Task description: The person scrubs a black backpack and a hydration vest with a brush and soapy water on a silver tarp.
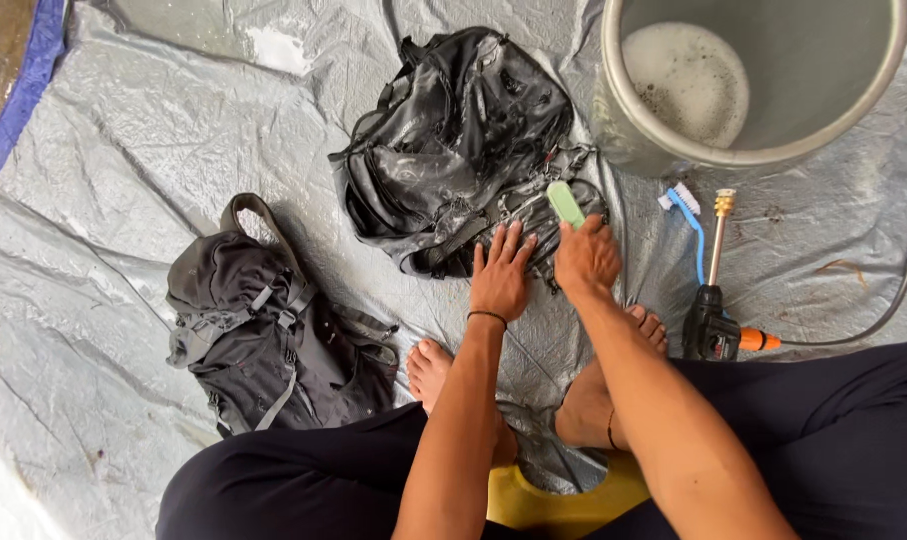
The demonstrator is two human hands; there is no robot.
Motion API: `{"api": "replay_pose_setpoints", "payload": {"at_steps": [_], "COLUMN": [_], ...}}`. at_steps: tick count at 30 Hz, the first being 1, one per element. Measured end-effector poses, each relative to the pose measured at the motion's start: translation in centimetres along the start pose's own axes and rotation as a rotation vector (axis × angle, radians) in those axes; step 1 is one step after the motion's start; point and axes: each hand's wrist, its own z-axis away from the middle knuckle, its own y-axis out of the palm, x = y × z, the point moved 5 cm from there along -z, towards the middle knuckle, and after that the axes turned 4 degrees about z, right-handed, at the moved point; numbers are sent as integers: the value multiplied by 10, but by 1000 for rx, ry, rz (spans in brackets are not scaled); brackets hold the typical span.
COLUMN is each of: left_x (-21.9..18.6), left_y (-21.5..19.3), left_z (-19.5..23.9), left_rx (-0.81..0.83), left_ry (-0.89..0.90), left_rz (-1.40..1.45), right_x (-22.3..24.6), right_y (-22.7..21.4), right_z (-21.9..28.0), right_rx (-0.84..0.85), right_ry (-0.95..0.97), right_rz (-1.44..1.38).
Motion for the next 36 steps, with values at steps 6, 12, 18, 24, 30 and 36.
{"api": "replay_pose_setpoints", "payload": {"at_steps": [6, 12, 18, 24, 30, 36], "left_x": [6, 17, 21, 24, 22, 8], "left_y": [-12, -16, -9, -17, -14, -22], "left_z": [-2, 2, 0, 9, 17, -1], "left_rx": [52, 222, 196, 135, -270, -387], "left_ry": [-82, -285, -332, -253, -235, -275], "left_rz": [-79, -116, -139, -9, 74, -33], "right_x": [-4, -85, -20, -48, -10, -87], "right_y": [13, -4, 13, -10, 9, 8], "right_z": [75, -23, 68, 9, 98, -16], "right_rx": [108, -42, 178, 61, 127, 47], "right_ry": [-419, 51, -432, -111, -355, 189], "right_rz": [91, 120, 143, 144, 118, -57]}}
